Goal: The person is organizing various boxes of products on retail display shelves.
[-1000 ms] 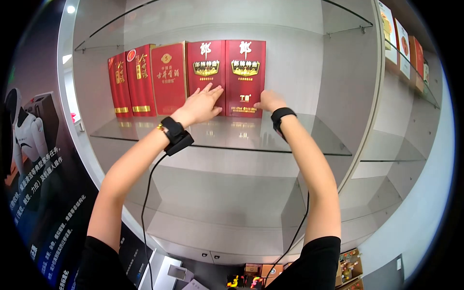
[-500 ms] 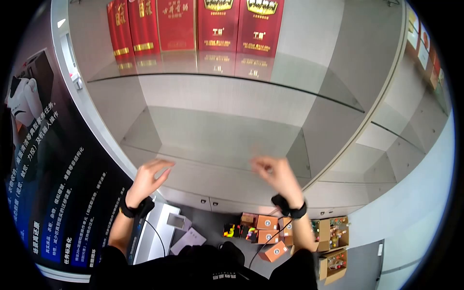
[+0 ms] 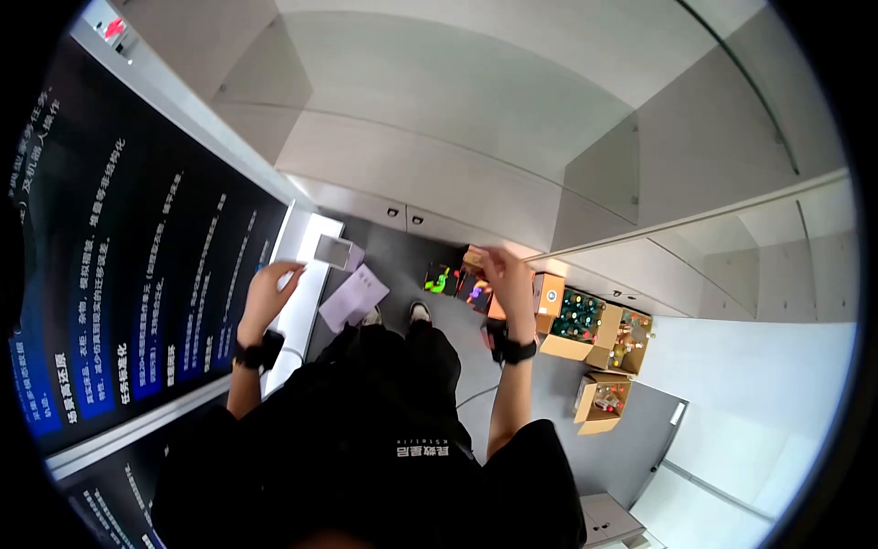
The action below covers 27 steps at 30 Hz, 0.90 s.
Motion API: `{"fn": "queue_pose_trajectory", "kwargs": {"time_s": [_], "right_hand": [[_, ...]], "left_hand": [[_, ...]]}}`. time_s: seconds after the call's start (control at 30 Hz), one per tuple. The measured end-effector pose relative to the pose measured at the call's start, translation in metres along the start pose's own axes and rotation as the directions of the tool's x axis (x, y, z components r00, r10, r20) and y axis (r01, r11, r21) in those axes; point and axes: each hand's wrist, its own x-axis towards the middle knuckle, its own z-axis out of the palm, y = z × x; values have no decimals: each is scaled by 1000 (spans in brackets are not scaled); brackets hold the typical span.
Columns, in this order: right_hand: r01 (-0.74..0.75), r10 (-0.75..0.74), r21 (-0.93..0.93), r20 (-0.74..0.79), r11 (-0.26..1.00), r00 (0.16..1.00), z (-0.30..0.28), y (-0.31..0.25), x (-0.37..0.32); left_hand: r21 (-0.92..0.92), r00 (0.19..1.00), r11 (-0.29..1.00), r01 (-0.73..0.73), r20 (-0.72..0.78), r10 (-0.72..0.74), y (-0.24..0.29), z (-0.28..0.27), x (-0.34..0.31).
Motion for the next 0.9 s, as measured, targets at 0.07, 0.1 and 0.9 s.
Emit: {"fn": "queue_pose_trajectory", "kwargs": {"time_s": [0.07, 0.1, 0.9], "right_hand": [[195, -190, 93, -57, 976, 980, 21, 27, 36], [173, -173, 116, -6, 978, 985, 32, 34, 51], [469, 218, -741, 619, 481, 755, 246, 511, 173]], "left_hand": [[-80, 992, 989, -121, -32, 119, 21, 17, 25], [-129, 993, 985, -119, -17, 117, 34, 24, 35], [-133, 817, 806, 576, 117, -565, -113, 196, -101]]}}
